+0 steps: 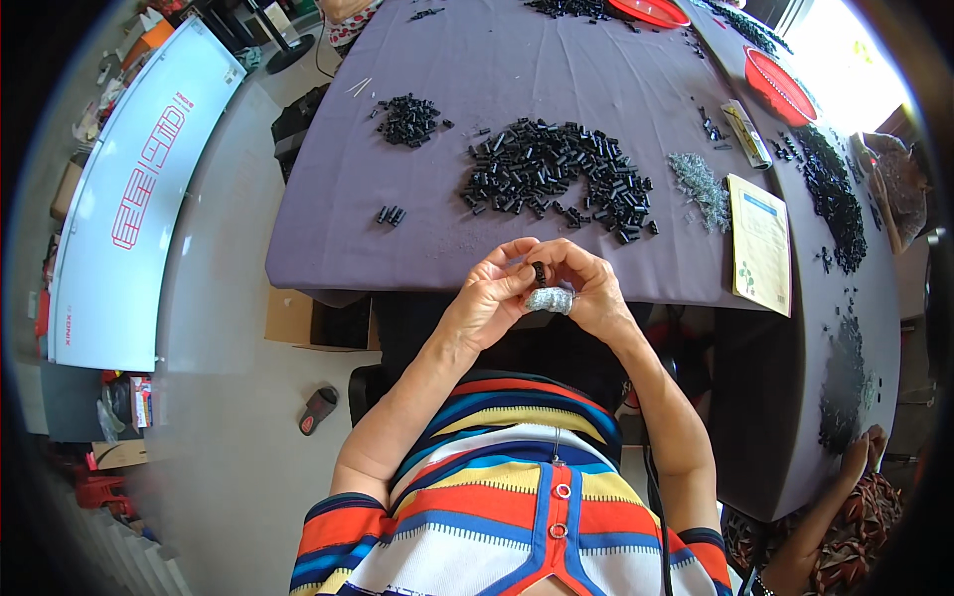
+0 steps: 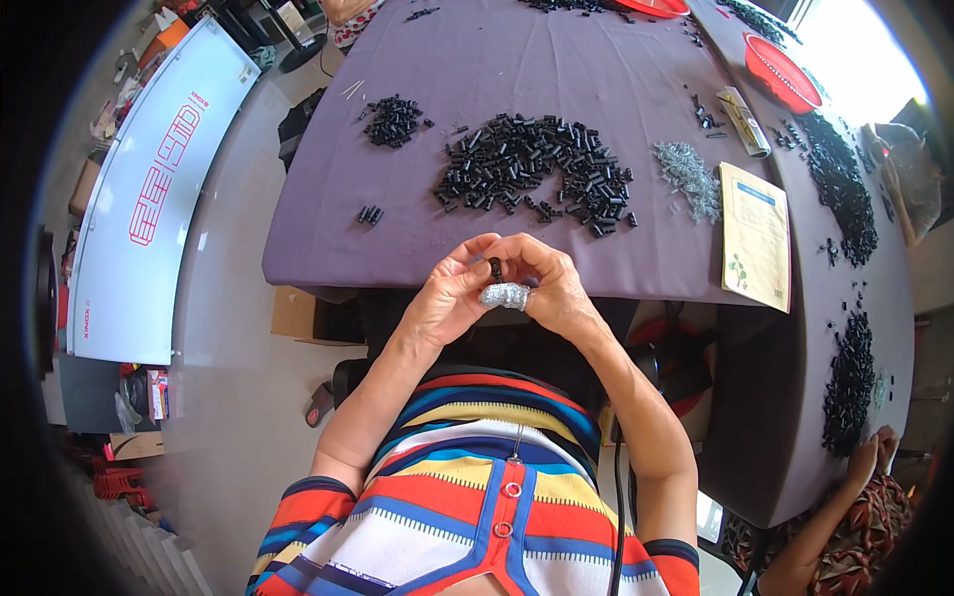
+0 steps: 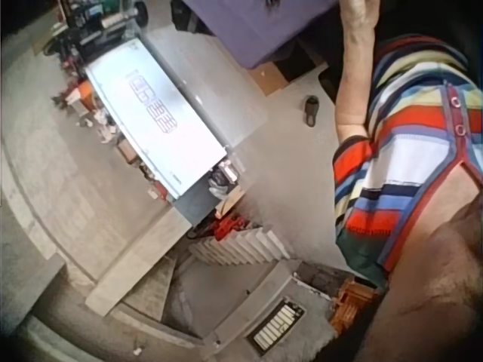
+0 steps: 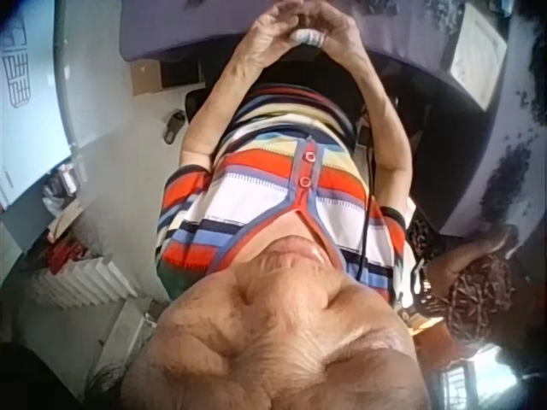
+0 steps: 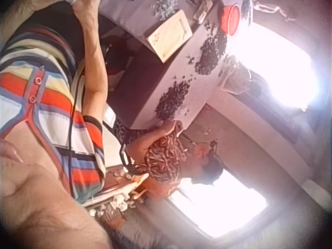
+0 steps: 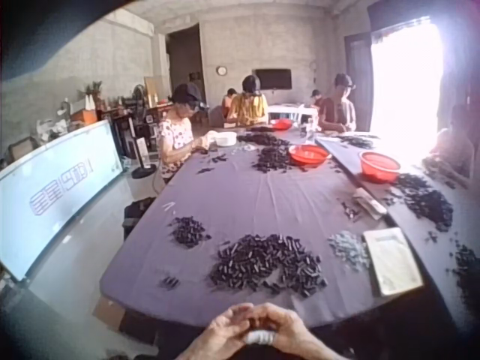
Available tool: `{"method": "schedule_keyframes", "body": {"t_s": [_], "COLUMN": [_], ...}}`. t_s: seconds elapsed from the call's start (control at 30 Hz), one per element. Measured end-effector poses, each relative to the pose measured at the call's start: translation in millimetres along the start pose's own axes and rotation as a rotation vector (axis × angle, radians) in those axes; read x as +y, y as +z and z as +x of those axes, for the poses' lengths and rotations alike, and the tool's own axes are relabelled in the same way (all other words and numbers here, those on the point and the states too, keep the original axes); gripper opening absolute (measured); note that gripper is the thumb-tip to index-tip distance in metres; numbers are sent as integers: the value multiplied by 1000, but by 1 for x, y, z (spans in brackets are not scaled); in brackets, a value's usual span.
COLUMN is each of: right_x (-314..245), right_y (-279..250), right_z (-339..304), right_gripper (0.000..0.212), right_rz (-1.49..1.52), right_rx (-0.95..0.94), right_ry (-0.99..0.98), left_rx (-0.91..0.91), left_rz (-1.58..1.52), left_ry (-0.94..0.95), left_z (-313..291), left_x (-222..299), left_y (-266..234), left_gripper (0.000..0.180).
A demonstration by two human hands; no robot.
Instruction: Manually assembling small black plastic components at a workshop table.
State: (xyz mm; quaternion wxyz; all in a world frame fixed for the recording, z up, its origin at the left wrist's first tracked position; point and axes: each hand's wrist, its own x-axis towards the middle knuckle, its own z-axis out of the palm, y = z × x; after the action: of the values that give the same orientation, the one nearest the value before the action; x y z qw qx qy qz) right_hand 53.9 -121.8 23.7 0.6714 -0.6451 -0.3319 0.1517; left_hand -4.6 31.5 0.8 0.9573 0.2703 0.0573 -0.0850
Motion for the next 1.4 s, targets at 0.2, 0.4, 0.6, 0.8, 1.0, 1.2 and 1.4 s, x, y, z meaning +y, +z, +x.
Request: {"method": "schedule_keyframes", "body": {"t_s": [0.2,0.4,0.6,0.8,1.0,1.2,1.4], "right_x": [6,4,-3,-3,-15,6,27], "right_y": [-1,1,5,0,-60,-151,-164], "right_z": [-1,-3,-2,-3,0,-17,-16], "right_gripper": [30,30,21,20,21,13,19], "right_rz": [-55,-190,-168,-182,-595,-976,-1077], "right_rx": [16,52,62,40,242,680,642], "right_ry": [-26,-107,-115,-109,-185,50,177], "left_rx": [42,16,84,55,170,405,535], "left_rz": [1,2,63,61,306,1129,1648], "left_ry": [-3,10,44,4,256,663,762], "left_z": [-2,1,-8,-3,-2,0,-7], "left_x": [-1,-9,-5,-4,18,57,72], "left_y": [5,0,9,14,2,-17,-24], "left_gripper": [35,36,35,36,16,7,11]}}
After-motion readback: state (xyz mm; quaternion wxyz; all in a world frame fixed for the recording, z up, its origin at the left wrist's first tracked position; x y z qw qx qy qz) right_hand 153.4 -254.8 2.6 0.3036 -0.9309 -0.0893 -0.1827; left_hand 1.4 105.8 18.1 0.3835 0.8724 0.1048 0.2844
